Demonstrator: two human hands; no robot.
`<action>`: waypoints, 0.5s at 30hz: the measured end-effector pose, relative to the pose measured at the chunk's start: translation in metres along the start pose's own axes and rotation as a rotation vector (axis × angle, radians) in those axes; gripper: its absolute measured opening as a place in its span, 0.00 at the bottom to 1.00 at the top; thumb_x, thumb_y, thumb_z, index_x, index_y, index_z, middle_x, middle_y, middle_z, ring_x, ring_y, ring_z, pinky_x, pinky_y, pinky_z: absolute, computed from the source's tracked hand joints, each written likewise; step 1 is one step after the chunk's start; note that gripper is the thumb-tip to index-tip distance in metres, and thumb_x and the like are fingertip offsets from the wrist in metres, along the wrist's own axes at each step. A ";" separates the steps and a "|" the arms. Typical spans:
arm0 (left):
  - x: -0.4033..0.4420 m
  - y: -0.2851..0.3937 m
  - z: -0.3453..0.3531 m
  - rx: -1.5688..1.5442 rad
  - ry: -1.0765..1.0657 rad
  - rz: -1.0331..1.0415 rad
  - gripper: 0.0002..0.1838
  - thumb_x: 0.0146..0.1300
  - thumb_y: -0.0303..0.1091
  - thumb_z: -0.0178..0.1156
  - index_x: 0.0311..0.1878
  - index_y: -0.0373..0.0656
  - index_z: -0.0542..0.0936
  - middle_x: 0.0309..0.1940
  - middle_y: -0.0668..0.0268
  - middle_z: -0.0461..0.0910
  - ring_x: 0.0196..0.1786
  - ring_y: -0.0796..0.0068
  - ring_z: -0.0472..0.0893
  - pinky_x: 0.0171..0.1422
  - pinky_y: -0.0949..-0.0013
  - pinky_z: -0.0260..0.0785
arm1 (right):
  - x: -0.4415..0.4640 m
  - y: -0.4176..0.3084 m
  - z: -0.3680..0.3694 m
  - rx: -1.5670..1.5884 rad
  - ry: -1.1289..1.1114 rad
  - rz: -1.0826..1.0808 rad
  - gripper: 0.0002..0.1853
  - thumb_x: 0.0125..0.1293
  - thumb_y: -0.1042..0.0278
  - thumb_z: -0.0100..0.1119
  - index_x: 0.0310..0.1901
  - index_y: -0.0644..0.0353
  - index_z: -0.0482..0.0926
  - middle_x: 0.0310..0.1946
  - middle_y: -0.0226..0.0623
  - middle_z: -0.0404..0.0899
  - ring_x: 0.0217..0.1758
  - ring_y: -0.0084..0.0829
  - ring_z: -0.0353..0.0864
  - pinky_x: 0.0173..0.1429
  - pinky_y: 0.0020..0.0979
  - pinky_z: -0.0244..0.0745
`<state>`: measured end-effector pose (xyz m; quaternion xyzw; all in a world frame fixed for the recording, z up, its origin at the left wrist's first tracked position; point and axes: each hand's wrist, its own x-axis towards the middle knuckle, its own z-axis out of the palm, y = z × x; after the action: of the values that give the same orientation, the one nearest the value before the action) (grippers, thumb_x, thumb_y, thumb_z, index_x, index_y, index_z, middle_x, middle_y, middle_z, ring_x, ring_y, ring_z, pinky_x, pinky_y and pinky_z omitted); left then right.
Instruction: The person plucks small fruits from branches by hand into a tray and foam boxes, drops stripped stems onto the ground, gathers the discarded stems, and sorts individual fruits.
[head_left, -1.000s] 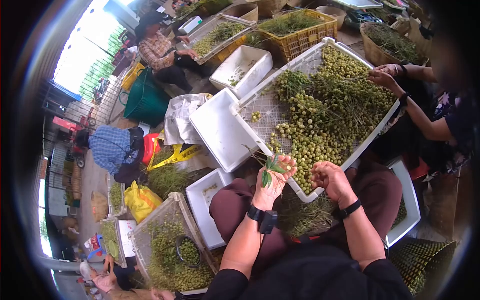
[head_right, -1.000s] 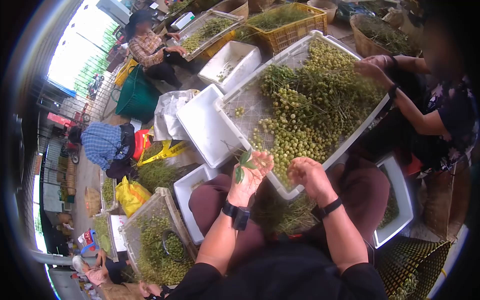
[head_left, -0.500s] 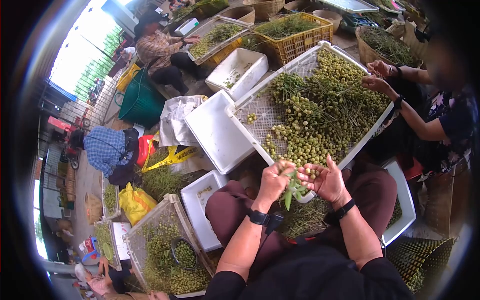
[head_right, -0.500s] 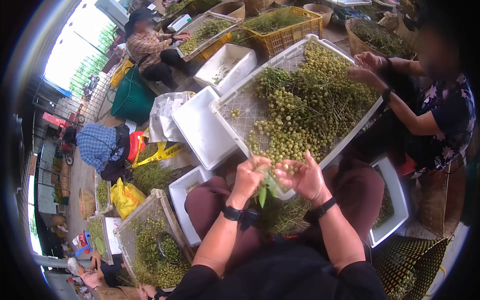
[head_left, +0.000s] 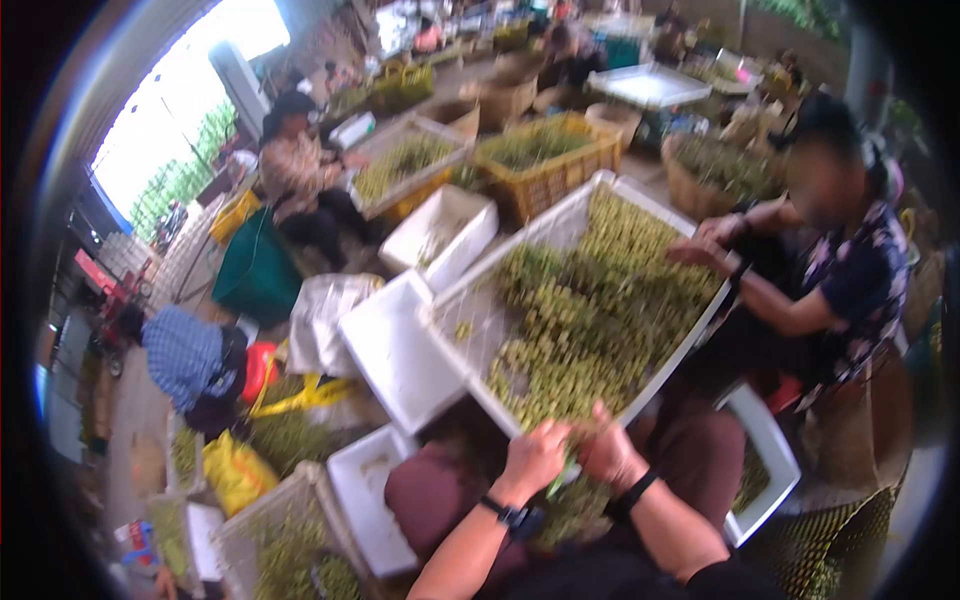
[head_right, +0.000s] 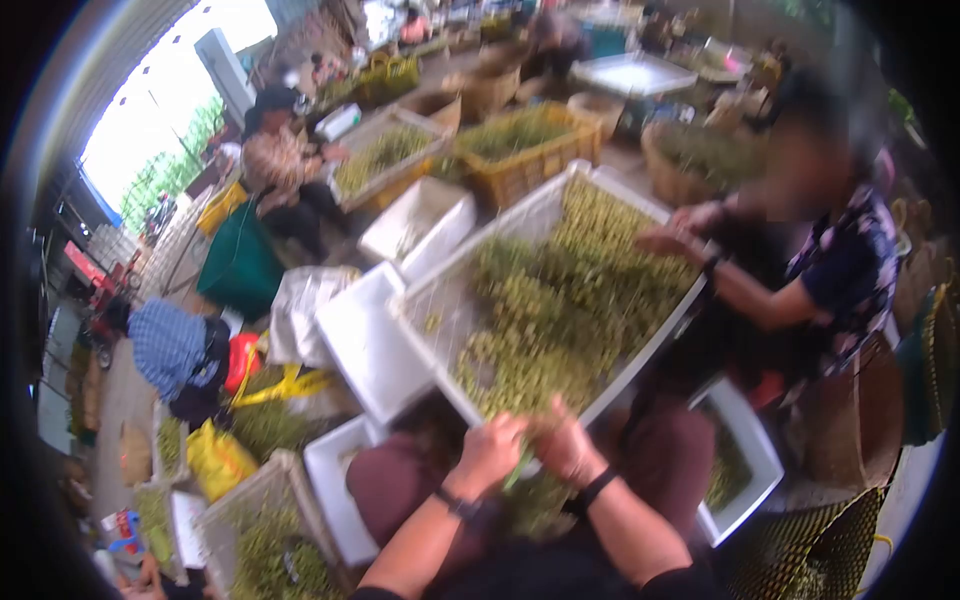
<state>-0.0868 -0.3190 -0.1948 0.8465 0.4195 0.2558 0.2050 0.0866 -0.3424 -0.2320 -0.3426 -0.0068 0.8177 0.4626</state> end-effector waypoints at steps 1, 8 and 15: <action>0.001 -0.001 0.000 0.018 -0.002 0.003 0.10 0.64 0.29 0.60 0.47 0.51 0.83 0.36 0.61 0.81 0.35 0.52 0.84 0.35 0.52 0.78 | 0.006 0.001 -0.006 0.021 0.016 0.008 0.41 0.76 0.28 0.38 0.56 0.66 0.80 0.50 0.42 0.85 0.53 0.38 0.81 0.63 0.37 0.71; 0.008 0.000 -0.007 -0.022 0.086 -0.005 0.03 0.62 0.29 0.63 0.39 0.47 0.83 0.30 0.63 0.79 0.32 0.58 0.83 0.35 0.59 0.77 | 0.009 0.002 -0.001 0.057 -0.110 0.014 0.33 0.78 0.40 0.45 0.54 0.70 0.80 0.48 0.41 0.86 0.51 0.35 0.82 0.59 0.36 0.76; 0.004 -0.006 -0.004 -0.043 0.116 -0.067 0.05 0.64 0.32 0.63 0.35 0.43 0.78 0.33 0.58 0.82 0.37 0.53 0.84 0.39 0.54 0.76 | 0.008 0.008 -0.004 -0.133 0.027 -0.072 0.06 0.74 0.69 0.58 0.41 0.60 0.82 0.33 0.30 0.81 0.39 0.28 0.81 0.49 0.30 0.77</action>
<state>-0.0905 -0.3117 -0.1943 0.8112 0.4531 0.3063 0.2070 0.0799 -0.3423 -0.2421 -0.3833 -0.0671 0.7935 0.4679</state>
